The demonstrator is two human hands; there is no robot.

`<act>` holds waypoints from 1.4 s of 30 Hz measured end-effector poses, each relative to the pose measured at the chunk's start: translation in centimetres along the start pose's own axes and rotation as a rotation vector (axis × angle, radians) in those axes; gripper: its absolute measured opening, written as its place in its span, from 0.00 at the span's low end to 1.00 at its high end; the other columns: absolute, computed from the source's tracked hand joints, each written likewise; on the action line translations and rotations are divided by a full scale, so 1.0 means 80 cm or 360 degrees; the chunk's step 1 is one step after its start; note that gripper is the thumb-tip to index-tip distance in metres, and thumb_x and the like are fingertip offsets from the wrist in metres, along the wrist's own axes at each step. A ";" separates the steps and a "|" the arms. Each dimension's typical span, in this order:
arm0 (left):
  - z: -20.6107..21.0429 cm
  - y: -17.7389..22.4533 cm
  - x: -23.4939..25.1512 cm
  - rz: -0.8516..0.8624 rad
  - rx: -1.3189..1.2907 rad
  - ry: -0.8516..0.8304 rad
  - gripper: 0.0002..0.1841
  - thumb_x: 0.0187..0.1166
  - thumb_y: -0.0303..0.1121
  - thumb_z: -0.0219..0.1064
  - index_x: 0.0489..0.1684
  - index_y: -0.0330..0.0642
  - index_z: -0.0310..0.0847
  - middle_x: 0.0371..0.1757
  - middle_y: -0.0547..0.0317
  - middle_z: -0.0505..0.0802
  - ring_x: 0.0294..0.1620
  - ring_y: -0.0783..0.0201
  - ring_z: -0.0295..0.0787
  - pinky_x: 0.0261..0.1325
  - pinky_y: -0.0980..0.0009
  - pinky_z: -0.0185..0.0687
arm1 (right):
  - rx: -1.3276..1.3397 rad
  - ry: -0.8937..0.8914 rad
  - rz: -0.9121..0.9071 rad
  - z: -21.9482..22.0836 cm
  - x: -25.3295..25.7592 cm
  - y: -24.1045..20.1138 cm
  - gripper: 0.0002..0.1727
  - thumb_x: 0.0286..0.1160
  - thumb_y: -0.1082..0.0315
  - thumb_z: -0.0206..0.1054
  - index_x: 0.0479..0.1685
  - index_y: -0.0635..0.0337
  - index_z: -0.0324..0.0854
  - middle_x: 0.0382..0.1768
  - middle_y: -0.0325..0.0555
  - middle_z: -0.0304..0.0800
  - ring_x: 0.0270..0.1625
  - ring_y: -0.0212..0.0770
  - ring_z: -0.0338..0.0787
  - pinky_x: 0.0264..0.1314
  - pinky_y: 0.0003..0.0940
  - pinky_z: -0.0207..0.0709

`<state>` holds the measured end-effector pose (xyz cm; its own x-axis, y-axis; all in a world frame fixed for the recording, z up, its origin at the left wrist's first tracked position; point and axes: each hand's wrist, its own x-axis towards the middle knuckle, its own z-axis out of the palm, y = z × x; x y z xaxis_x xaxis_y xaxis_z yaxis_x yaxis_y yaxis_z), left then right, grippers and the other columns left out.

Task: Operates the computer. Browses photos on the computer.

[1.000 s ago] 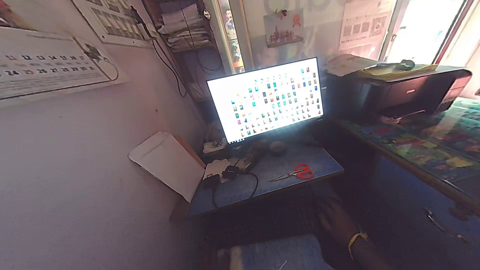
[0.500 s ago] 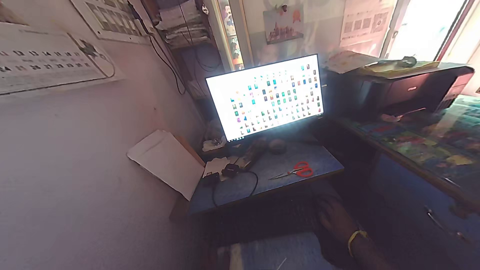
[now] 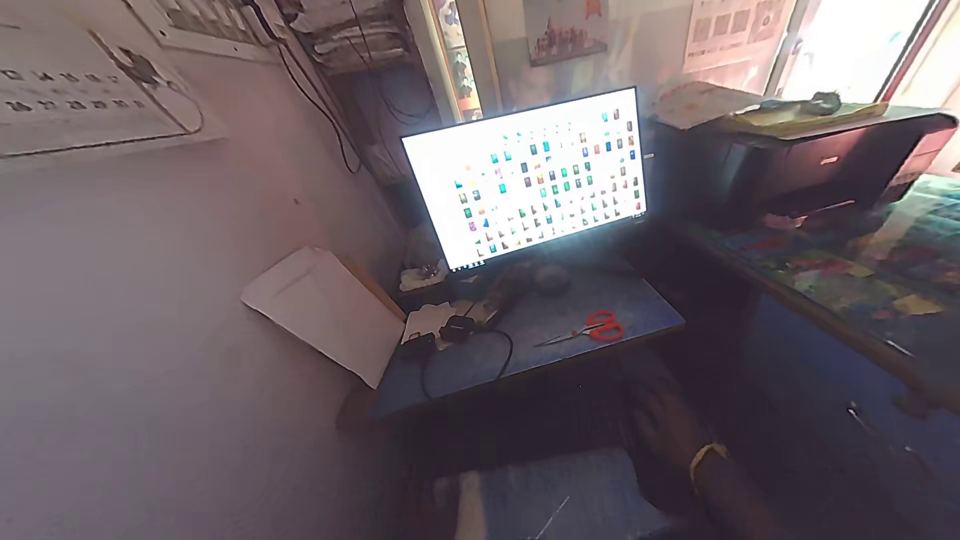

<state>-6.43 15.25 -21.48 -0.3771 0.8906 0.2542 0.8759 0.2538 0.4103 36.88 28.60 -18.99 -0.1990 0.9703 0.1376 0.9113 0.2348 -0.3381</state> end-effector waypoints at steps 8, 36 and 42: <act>0.004 -0.002 0.006 -0.0036 -0.0009 -0.0030 0.35 0.83 0.48 0.64 0.83 0.31 0.67 0.83 0.31 0.74 0.84 0.36 0.72 0.83 0.42 0.68 | 0.0022 -0.0073 0.0025 -0.013 -0.001 -0.010 0.31 0.83 0.49 0.58 0.84 0.48 0.74 0.86 0.52 0.70 0.88 0.54 0.68 0.90 0.52 0.62; 0.012 -0.016 0.011 0.0057 -0.0015 0.0025 0.34 0.83 0.55 0.58 0.80 0.38 0.74 0.87 0.37 0.71 0.88 0.37 0.65 0.86 0.42 0.64 | -0.0017 -0.0001 0.0015 -0.006 -0.002 -0.005 0.30 0.83 0.48 0.57 0.83 0.44 0.74 0.85 0.48 0.70 0.88 0.50 0.68 0.89 0.50 0.63; 0.020 -0.025 0.014 0.0106 -0.0011 0.0089 0.35 0.81 0.55 0.58 0.79 0.35 0.75 0.89 0.36 0.68 0.89 0.38 0.63 0.87 0.44 0.62 | 0.0034 0.0015 0.0023 -0.006 -0.001 -0.005 0.29 0.82 0.49 0.58 0.81 0.46 0.76 0.85 0.49 0.71 0.88 0.51 0.69 0.89 0.50 0.64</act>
<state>-8.09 16.35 -23.45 -0.3342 0.8831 0.3294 0.8976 0.1917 0.3970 36.68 28.38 -18.39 -0.1825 0.9730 0.1412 0.9062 0.2222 -0.3597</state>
